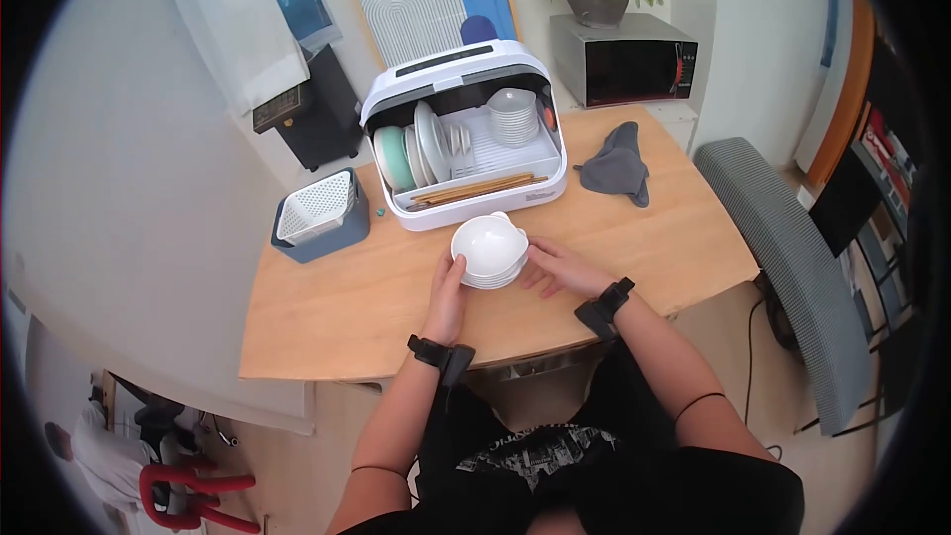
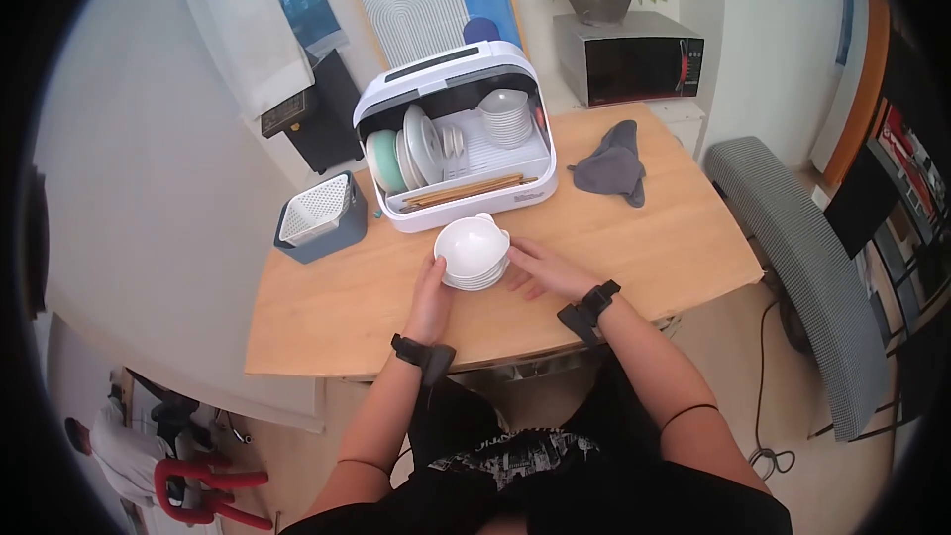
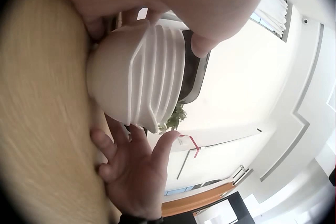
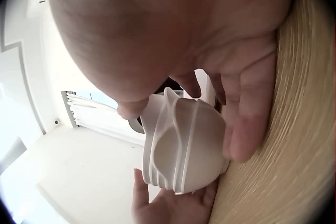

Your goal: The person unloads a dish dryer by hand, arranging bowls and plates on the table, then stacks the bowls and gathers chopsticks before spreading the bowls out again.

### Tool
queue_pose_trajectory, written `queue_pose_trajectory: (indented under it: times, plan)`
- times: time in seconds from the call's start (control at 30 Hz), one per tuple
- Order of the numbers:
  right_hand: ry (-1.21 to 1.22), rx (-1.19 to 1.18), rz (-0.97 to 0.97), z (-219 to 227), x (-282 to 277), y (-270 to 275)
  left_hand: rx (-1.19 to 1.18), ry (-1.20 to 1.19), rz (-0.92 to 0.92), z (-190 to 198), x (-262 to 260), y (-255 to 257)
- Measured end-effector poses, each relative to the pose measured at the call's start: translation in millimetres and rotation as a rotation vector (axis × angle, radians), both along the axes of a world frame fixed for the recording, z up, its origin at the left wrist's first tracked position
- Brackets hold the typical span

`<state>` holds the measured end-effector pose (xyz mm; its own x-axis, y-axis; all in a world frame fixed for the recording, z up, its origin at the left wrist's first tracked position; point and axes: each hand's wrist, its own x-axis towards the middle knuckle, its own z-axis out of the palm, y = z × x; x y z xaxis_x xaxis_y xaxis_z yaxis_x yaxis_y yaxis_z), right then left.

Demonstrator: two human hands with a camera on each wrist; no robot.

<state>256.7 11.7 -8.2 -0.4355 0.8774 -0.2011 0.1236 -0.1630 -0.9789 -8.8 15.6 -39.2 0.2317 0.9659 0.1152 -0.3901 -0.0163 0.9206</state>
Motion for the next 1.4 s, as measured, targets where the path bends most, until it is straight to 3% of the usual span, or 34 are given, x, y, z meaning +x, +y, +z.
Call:
queue_pose_trajectory:
  times: [0.13, 0.4, 0.57, 0.77, 0.9, 1.13, 1.4]
  plan:
    - [0.065, 0.065, -0.032, -12, 1, -1, 0.111, 0.081, 0.124, -3, 1, -7]
    - [0.02, 0.192, -0.074, -26, -3, -7, 0.227, 0.211, 0.199, 0, 16, -2]
    - [0.121, 0.192, -0.149, -38, -5, -2, 0.238, 0.309, 0.229, -5, 14, -3]
    - [0.15, 0.139, -0.266, -38, -4, -3, 0.257, 0.378, 0.166, -20, 11, 3]
    - [0.173, 0.118, -0.265, -41, -2, -3, 0.203, 0.305, 0.051, -1, 17, -12]
    - [0.11, 0.267, -0.267, -42, -7, -9, 0.263, 0.378, 0.077, -8, 16, -7]
    - [0.193, 0.24, -0.271, -44, -2, -9, 0.279, 0.377, 0.1, -15, 16, 0]
